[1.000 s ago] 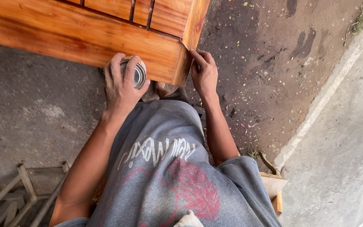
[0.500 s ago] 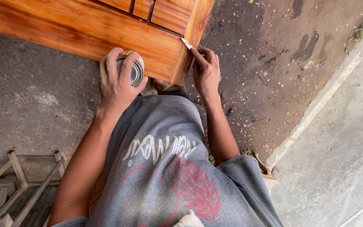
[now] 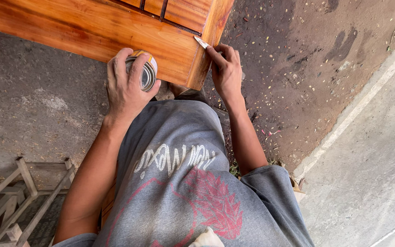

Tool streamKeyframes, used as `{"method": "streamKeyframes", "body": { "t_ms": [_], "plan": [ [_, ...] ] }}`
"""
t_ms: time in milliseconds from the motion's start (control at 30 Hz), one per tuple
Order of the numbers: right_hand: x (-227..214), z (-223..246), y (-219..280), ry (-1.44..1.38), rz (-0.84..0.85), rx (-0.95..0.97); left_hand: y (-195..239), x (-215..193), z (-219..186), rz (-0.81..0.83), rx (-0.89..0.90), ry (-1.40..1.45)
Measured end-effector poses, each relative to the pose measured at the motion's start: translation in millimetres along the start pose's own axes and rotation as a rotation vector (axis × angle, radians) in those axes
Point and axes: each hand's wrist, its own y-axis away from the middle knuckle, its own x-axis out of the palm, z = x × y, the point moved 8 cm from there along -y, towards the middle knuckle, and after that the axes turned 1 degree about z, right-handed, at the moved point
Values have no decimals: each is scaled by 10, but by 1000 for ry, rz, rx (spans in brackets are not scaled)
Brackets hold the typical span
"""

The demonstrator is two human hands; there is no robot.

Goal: The person applies wood stain to a large wooden panel using a small brush, repeatedly dipping the brush into a can of stain and brushing along the grooves and edges. The work is performed outdoors on a concrete surface with other wooden items nearby.

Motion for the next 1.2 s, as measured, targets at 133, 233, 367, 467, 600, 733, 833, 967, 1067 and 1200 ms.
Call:
{"method": "streamKeyframes", "body": {
  "t_ms": [133, 233, 367, 467, 600, 733, 833, 967, 1067, 1200],
  "plan": [
    [23, 14, -10, -25, 13, 7, 7, -21, -8, -15, 4, 12],
    [10, 4, -9, -34, 7, 4, -2, -25, -25, -13, 4, 14],
    [10, -8, 3, -62, -11, 10, -8, -49, -39, -15, 16, 13],
    [16, -19, -1, -43, -7, 7, -19, -67, -46, -18, 16, 11],
    [26, -52, 20, -60, -9, -19, -22, -73, -59, -14, 19, -6],
    [35, -103, 52, -28, -20, 4, -29, -65, -55, -8, 16, -10],
    [59, -42, 166, -32, 39, -44, -21, -43, -53, -3, 26, -27],
    [12, -54, 183, -65, 39, -63, -17, -27, -17, 2, 10, -22],
    [-21, -153, 111, -45, -16, 6, 9, -48, -51, -10, 17, -16],
    [84, -140, 53, -53, 34, -88, -98, -32, -38, -39, 38, -15]
  ]
}}
